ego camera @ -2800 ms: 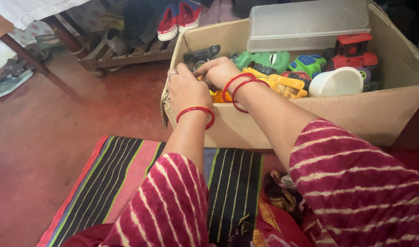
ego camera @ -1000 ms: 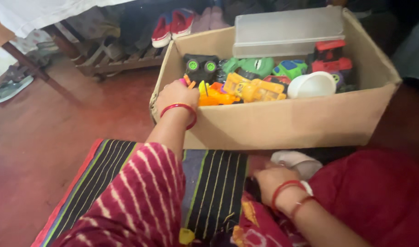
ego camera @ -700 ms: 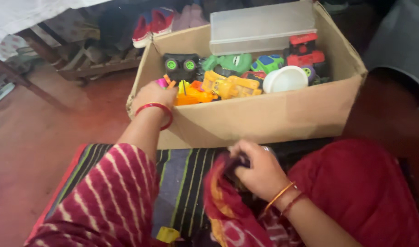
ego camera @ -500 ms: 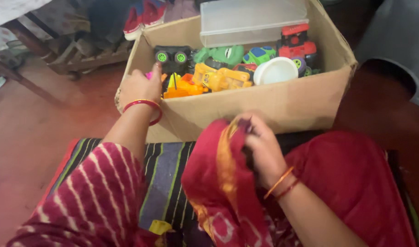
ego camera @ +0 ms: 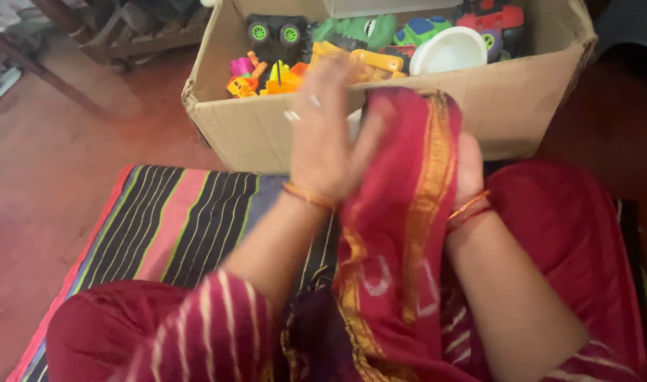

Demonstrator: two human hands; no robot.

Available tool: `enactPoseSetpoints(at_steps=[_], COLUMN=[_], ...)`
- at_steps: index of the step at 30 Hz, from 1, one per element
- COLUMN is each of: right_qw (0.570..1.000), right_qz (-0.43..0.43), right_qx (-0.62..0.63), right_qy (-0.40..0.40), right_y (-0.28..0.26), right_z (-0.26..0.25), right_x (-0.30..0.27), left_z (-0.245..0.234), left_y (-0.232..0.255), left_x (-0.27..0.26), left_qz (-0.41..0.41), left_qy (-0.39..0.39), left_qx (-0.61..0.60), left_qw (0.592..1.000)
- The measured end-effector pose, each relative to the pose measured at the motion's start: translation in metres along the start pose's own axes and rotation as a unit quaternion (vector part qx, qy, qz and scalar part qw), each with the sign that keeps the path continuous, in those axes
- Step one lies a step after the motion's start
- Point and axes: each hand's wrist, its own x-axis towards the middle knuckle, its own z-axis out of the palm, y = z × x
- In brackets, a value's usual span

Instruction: The person sits on a mat and sorts various toys from a pile into a cardboard box. They handle items such as a green mask, toy vehicles, and pop-it toys, placing them into the box. Later, they wipe a yellow toy excavator with a white cloth.

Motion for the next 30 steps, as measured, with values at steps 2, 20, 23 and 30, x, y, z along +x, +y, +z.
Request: enactPoseSetpoints(at_steps=[2,20,23,30], right_qw=[1.000,0.939,0.883,0.467], right_qz=[-0.020,0.132,0.258,0.299], right_qx=[0.006,-0.318,-0.381,-0.821], right_qy=[0.017,-0.013,0.089,-0.135], right_y=[0.002,0.036,0.046,0.097], right_z=[-0.008,0.072,0.032,-0.087], right_x=[-0.004,-0.021,-0.007,0.030], left_z=[-0.013,0.013,-0.009,-0.045], left_y=[0.038,-0.049,-0.053,-0.028], left_x=[-0.027,-0.072,-0.082,-0.081], left_qz=[-0.016,-0.475,-0.496,-0.585], left_qy=[-0.042,0.193,0.272,0.050], left_qx=[-0.081,-0.428,-0.505,-0.594], left_qw=[0.996,0.744,0.652,0.550])
